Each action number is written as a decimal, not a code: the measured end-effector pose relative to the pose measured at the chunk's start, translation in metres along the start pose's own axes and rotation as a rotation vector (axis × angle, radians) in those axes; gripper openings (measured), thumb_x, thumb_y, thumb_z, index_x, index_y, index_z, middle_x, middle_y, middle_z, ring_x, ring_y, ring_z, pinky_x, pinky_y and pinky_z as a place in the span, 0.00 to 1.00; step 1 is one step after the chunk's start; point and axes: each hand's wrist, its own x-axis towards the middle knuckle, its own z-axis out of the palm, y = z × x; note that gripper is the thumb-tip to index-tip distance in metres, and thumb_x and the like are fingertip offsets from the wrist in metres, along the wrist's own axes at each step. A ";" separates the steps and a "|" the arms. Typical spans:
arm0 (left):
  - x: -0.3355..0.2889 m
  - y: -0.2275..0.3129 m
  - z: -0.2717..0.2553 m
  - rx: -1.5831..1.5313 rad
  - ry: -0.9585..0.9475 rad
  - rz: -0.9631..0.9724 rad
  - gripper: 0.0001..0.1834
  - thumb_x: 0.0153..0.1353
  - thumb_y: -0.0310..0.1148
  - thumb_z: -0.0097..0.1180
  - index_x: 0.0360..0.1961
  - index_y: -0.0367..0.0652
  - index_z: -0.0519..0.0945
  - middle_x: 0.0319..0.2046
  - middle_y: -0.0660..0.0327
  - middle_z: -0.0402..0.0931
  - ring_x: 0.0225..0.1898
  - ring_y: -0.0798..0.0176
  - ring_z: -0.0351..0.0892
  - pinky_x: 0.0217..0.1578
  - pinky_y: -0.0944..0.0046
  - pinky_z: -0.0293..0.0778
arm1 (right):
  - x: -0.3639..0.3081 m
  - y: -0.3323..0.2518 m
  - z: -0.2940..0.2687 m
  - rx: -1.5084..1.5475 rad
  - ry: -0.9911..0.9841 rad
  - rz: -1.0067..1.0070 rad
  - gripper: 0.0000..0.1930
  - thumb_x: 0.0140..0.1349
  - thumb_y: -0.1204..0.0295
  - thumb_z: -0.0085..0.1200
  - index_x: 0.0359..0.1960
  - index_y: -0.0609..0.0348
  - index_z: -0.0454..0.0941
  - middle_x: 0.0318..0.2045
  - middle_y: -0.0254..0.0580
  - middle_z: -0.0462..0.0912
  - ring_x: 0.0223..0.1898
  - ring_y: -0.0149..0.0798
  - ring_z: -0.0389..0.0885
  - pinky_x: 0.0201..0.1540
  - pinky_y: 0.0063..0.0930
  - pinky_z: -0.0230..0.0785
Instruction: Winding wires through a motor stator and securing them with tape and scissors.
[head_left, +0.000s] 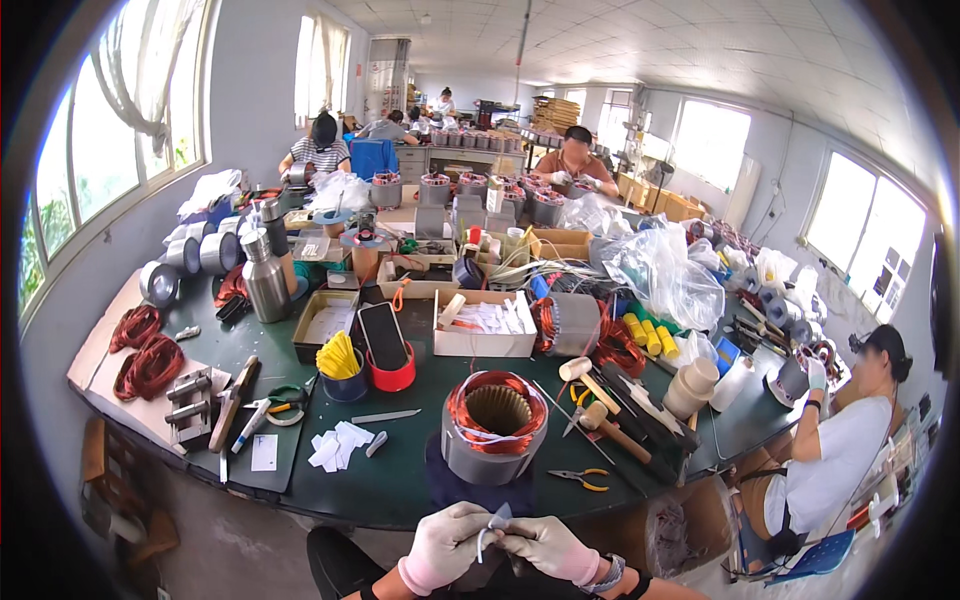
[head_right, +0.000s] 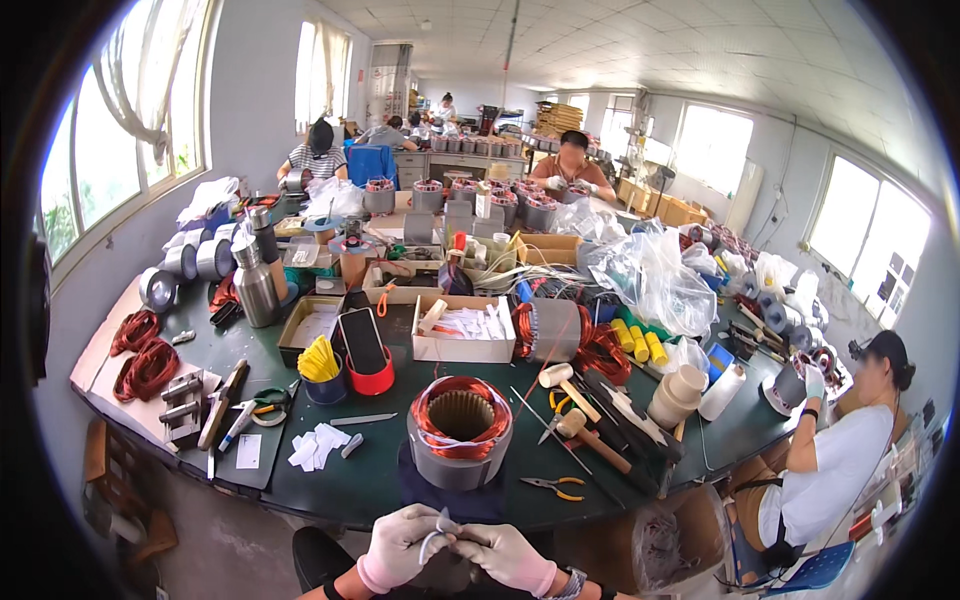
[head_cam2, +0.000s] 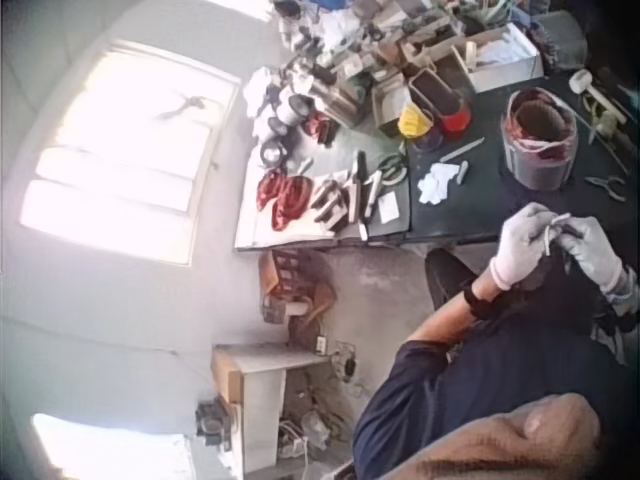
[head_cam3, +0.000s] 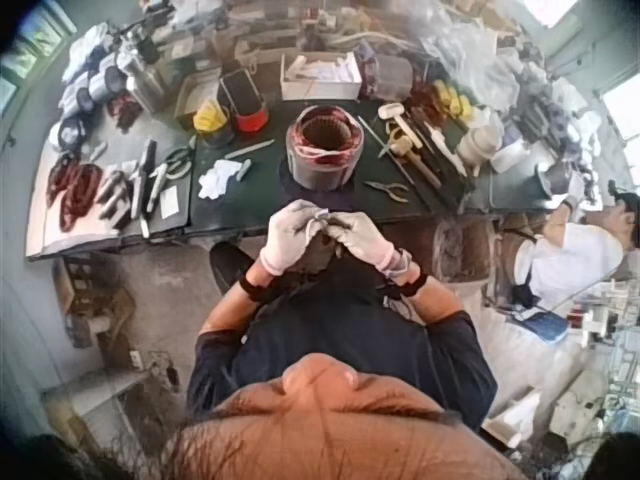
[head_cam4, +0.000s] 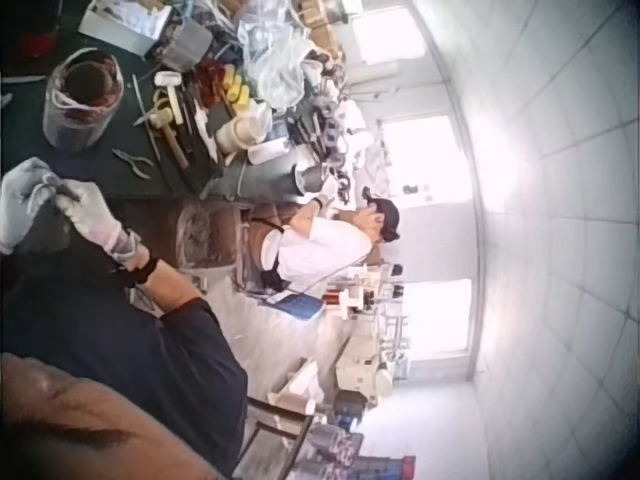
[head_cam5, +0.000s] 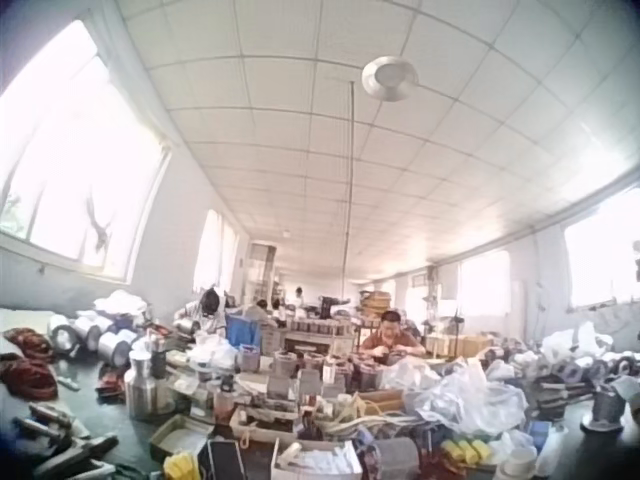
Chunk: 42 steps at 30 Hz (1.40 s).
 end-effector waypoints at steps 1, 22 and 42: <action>-0.002 -0.001 -0.003 0.006 0.081 0.016 0.11 0.60 0.25 0.71 0.45 0.41 0.90 0.37 0.57 0.87 0.38 0.56 0.89 0.39 0.62 0.84 | 0.000 -0.006 0.004 -0.011 -0.008 0.003 0.13 0.77 0.66 0.57 0.52 0.62 0.85 0.30 0.30 0.83 0.26 0.24 0.81 0.31 0.21 0.73; -0.015 -0.012 -0.053 -0.489 0.330 -0.586 0.08 0.77 0.23 0.47 0.48 0.30 0.76 0.38 0.49 0.85 0.32 0.61 0.89 0.26 0.67 0.81 | 0.055 -0.014 -0.014 -1.313 0.738 -0.886 0.14 0.60 0.71 0.65 0.48 0.56 0.83 0.46 0.43 0.82 0.52 0.49 0.81 0.53 0.43 0.77; 0.046 -0.002 -0.046 -0.123 0.220 -0.303 0.09 0.73 0.27 0.59 0.45 0.30 0.84 0.37 0.58 0.86 0.35 0.73 0.80 0.36 0.72 0.73 | 0.049 -0.019 0.013 -1.127 0.448 -0.927 0.18 0.62 0.68 0.54 0.52 0.61 0.81 0.56 0.45 0.82 0.56 0.45 0.82 0.53 0.35 0.79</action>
